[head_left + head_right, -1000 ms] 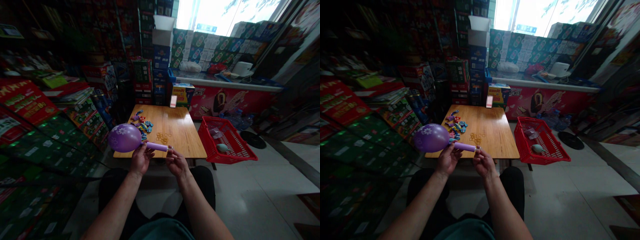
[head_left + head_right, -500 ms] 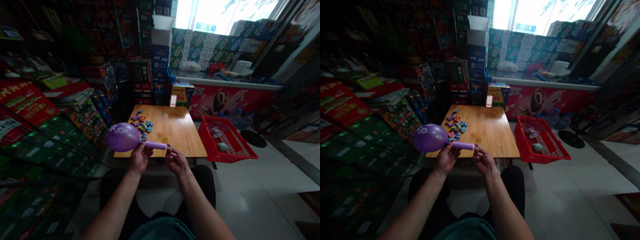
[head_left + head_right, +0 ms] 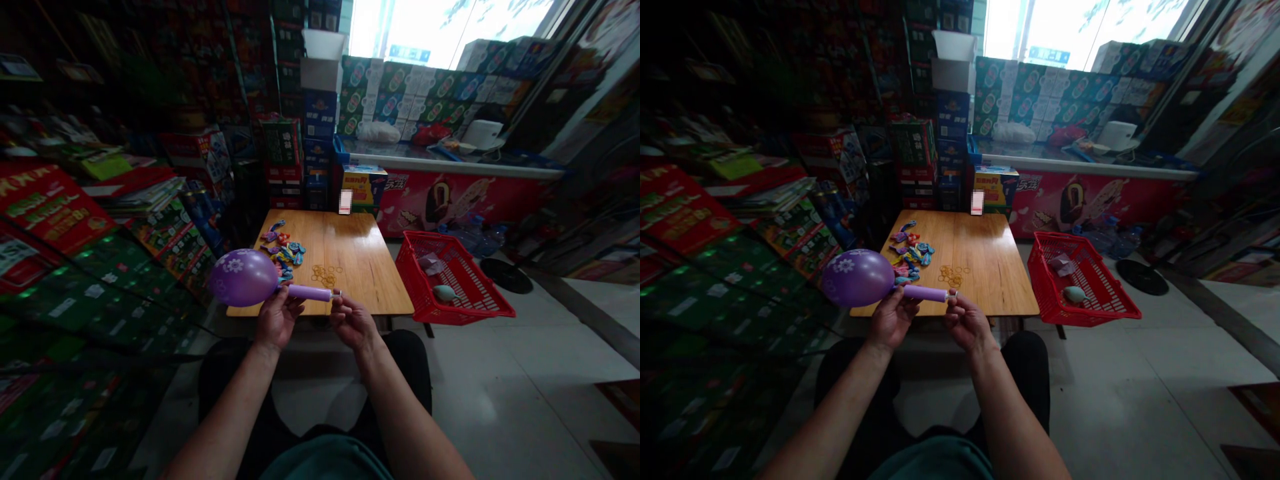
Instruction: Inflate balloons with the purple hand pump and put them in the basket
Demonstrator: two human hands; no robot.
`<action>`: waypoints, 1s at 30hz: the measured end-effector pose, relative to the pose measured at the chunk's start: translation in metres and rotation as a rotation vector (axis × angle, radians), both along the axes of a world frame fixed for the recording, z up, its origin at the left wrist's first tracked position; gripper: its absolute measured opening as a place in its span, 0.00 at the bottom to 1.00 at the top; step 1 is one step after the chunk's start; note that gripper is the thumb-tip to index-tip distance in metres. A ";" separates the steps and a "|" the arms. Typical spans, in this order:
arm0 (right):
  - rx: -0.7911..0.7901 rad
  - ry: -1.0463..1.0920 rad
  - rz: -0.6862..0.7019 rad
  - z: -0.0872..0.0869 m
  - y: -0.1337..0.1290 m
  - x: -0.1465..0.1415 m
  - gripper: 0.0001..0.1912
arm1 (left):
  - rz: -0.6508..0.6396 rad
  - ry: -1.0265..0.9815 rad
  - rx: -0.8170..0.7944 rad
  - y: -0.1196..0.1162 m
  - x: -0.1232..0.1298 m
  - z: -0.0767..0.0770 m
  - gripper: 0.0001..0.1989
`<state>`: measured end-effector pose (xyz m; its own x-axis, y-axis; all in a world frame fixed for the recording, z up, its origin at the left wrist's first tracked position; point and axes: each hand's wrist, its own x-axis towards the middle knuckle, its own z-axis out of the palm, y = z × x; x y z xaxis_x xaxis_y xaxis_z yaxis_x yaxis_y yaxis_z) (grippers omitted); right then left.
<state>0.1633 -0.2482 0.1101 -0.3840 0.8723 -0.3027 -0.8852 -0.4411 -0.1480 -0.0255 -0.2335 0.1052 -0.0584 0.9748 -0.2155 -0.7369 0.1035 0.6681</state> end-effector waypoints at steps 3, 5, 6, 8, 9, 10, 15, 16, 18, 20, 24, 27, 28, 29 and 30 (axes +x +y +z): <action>0.022 -0.008 0.002 0.006 0.001 0.018 0.07 | 0.032 -0.027 -0.009 0.004 -0.014 -0.001 0.14; 0.014 -0.006 -0.045 0.007 0.001 0.025 0.07 | 0.074 -0.018 0.000 0.006 -0.020 -0.001 0.15; 0.006 -0.005 -0.067 0.005 0.000 0.024 0.06 | 0.084 -0.012 0.005 0.006 -0.019 -0.001 0.15; -0.003 -0.004 -0.089 0.002 0.000 0.013 0.05 | 0.064 -0.004 0.013 0.006 -0.013 -0.002 0.16; 0.000 -0.003 -0.080 0.000 -0.001 0.006 0.05 | 0.044 -0.004 0.013 0.005 -0.008 -0.003 0.16; 0.006 -0.007 -0.069 -0.002 -0.001 0.000 0.05 | 0.025 -0.005 0.011 0.004 -0.004 -0.005 0.17; 0.005 -0.004 0.007 0.001 0.003 0.003 0.06 | 0.007 -0.012 -0.005 0.003 -0.003 -0.008 0.16; 0.009 0.007 0.009 0.003 0.004 0.011 0.05 | 0.016 -0.017 -0.004 0.005 -0.008 -0.007 0.16; 0.024 0.021 -0.020 0.005 0.004 0.024 0.05 | 0.045 -0.019 0.009 0.007 -0.017 -0.004 0.16; 0.023 0.027 -0.071 0.005 0.004 0.028 0.06 | 0.077 -0.009 0.036 0.007 -0.020 -0.001 0.16; -0.027 0.055 -0.092 -0.003 0.003 0.008 0.05 | 0.050 0.000 0.063 0.002 -0.003 0.003 0.17; -0.024 0.043 -0.040 -0.004 0.000 -0.003 0.05 | 0.002 0.030 0.041 0.000 0.004 0.004 0.17; -0.015 0.039 -0.022 -0.003 -0.001 -0.001 0.05 | -0.003 0.035 0.031 0.000 0.002 0.005 0.17; -0.003 0.039 -0.007 0.000 -0.002 0.004 0.06 | -0.001 0.029 0.023 0.001 -0.002 0.006 0.17; 0.010 0.043 -0.003 0.003 -0.003 0.010 0.07 | 0.007 0.015 0.021 0.002 -0.007 0.007 0.16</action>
<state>0.1730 -0.2513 0.1130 -0.3938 0.8764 -0.2773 -0.8922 -0.4370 -0.1143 -0.0325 -0.2315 0.1122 -0.0686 0.9786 -0.1942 -0.7272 0.0843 0.6813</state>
